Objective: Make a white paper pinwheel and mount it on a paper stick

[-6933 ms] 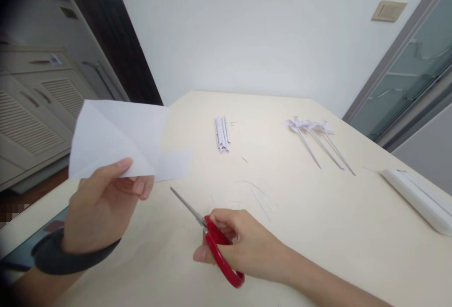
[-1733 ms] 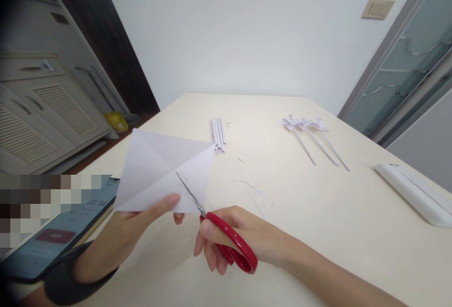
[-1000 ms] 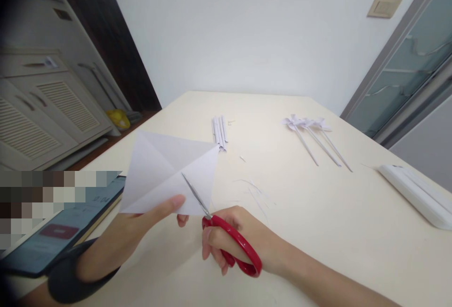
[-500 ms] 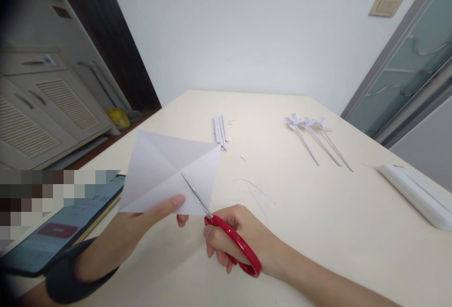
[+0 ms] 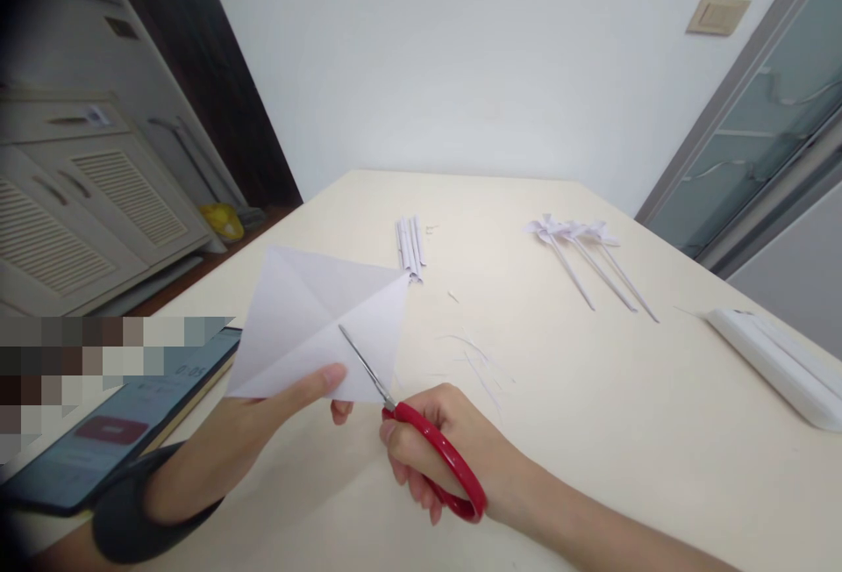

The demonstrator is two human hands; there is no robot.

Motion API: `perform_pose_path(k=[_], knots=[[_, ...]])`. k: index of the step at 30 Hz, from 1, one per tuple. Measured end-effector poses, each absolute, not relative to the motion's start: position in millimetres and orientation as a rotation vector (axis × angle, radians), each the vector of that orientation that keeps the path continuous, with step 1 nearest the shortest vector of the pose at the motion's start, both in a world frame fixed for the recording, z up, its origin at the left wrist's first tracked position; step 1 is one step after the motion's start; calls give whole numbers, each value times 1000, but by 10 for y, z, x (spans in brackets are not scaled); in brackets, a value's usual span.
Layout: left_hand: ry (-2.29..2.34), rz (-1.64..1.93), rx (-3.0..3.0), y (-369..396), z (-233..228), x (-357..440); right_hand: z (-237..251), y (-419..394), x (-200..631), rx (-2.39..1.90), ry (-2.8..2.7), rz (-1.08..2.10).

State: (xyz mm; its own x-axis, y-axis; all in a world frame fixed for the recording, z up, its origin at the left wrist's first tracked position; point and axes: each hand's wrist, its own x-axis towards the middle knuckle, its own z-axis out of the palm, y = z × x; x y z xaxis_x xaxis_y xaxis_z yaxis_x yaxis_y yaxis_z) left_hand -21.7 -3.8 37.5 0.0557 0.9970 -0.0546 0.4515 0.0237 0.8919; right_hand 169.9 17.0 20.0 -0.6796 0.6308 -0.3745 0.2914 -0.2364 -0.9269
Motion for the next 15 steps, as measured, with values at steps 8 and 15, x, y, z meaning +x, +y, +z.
perform_pose_path(k=[8, 15], knots=[[1492, 861, 1532, -21, 382, -206, 227, 161, 1690, -1086, -1768, 1987], [1526, 808, 1504, -33, 420, -207, 257, 144, 1659, -1104, -1777, 1963]])
